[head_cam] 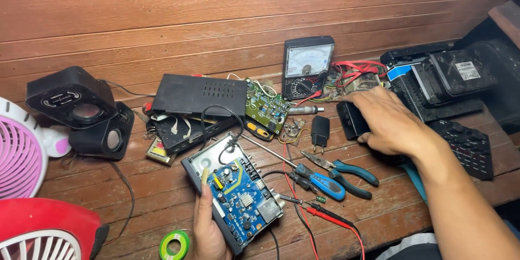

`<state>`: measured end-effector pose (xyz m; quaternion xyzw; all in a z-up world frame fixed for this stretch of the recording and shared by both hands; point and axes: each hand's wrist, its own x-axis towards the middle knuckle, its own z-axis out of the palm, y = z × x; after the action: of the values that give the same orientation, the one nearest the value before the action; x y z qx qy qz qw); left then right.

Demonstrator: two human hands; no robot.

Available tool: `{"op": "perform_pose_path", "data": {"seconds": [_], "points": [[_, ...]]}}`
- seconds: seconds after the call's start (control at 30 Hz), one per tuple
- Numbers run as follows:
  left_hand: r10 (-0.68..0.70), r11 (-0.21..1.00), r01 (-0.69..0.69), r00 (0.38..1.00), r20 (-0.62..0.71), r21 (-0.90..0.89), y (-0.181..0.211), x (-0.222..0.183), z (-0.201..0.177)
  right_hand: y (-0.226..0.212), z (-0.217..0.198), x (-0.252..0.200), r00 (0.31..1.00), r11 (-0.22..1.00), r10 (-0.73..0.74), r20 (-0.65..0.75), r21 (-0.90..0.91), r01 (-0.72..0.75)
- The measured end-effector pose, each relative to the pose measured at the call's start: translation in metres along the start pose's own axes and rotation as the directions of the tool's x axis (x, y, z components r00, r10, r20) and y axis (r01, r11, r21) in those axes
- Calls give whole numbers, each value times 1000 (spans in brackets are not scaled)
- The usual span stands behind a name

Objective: Assembling the outer casing of a digital set-top box, using pliers and a screwdriver to ensure a proper fit of the metal cover.

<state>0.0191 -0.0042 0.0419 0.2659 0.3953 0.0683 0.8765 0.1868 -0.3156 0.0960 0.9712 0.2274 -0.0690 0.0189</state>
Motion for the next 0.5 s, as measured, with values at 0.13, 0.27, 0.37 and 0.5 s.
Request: {"op": "perform_pose_path", "data": {"seconds": [0.13,0.27,0.37,0.5], "points": [[-28,1000,28,1000,0,-10,6,-6,7,-1,-16,-17,983,992,-123,-139,-23,121],[25,1000,-25,995,94,8,-4,5,-7,-25,-47,-41,887,957,-285,-363,-67,281],[52,998,-54,987,150,10,-5,4,-12,-58,-71,-60,815,945,-300,-495,-40,324],[60,998,-67,964,260,20,-6,4,-15,-112,-93,-87,774,902,-95,-626,275,333]]}}
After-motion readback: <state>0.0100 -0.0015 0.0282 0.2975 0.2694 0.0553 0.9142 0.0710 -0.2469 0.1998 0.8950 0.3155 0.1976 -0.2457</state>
